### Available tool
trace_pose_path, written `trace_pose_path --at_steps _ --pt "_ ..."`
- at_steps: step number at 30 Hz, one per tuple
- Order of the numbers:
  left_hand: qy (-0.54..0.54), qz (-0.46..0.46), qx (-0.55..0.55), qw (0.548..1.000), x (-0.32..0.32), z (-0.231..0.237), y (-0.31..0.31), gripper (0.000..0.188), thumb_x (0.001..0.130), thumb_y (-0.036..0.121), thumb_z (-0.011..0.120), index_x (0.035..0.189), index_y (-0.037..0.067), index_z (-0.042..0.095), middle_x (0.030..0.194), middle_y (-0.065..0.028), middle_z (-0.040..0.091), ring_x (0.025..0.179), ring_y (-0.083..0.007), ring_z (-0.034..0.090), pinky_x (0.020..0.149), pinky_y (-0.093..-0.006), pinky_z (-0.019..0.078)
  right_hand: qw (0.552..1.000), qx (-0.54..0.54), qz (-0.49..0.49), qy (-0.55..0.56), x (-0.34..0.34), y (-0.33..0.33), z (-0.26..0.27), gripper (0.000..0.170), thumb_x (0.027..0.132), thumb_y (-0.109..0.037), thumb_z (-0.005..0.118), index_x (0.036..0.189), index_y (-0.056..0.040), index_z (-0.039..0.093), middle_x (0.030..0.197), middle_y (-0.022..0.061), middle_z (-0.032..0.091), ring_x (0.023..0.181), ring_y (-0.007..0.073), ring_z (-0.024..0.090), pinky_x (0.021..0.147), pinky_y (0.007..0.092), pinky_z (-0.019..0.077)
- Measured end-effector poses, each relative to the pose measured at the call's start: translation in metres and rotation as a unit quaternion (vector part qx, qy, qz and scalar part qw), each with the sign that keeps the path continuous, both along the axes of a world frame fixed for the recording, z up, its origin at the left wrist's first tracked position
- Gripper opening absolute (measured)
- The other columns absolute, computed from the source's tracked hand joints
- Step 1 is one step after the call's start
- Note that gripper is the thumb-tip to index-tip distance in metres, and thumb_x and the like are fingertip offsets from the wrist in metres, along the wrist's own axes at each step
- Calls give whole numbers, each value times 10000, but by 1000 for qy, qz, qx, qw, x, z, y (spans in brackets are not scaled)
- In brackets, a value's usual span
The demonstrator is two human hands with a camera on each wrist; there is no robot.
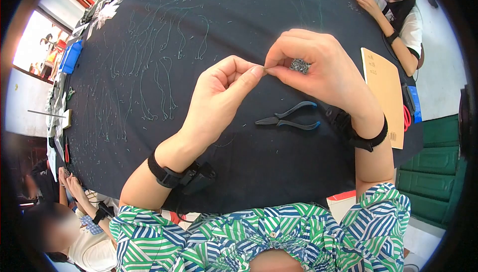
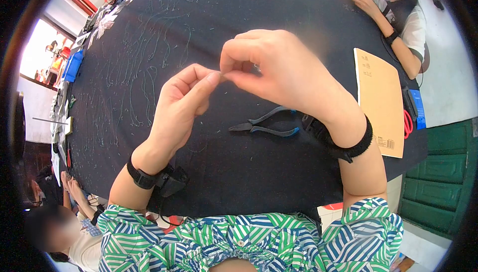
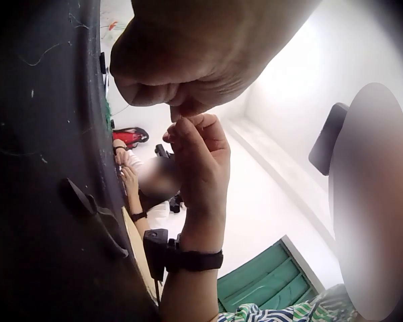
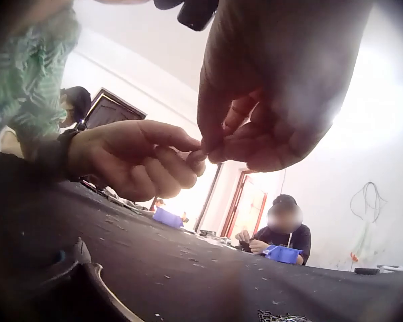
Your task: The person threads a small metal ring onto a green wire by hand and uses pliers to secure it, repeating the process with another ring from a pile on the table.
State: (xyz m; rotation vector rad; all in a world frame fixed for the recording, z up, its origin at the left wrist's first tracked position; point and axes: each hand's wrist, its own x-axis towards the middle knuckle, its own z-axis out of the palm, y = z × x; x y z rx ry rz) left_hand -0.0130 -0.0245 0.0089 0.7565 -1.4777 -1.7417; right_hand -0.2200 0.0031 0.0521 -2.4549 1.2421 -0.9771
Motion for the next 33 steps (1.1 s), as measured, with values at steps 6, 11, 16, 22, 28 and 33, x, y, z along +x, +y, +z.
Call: trace_pose_path --at_steps 6,11,16,22,28,33 --pt "-8 -3 -16 1000 0 -1 -1 150 971 178 642 984 29 649 684 98 494 567 17 346 504 -180 239 1000 -18 0 7 0 0 -1 112 767 0 729 845 -5 649 775 79 628 690 181 634 628 284 500" --pt "11 -8 6 1000 3 -1 -3 156 958 165 664 977 11 659 723 88 552 630 27 414 551 -161 315 1000 4 3 -7 -1 0 0 138 763 -7 749 860 -6 651 783 72 642 687 169 632 634 278 505" --pt "13 -9 2 1000 3 -2 -3 153 957 165 666 968 13 652 726 89 550 630 28 413 552 -158 317 999 28 0 -31 0 2 3 141 776 -8 751 870 -1 647 790 60 655 697 143 631 651 263 510" --pt "-18 3 -25 1000 1 -2 -1 138 979 174 627 959 38 622 669 104 462 536 17 318 480 -183 205 996 71 21 -48 -4 0 4 107 827 -59 705 913 -35 646 819 88 685 779 190 685 678 293 529" --pt "17 -1 14 1000 3 1 -2 124 984 165 616 954 45 614 664 98 453 533 8 311 477 -189 208 968 201 22 -146 -6 -3 -11 275 876 -16 629 1147 0 581 1018 70 668 823 119 658 723 248 527" --pt "113 4 53 992 3 7 -2 151 976 175 635 1014 29 621 681 96 493 544 29 335 467 -173 234 838 451 126 -279 26 8 -22 585 882 -148 687 1361 31 404 1161 204 635 867 188 685 731 281 571"
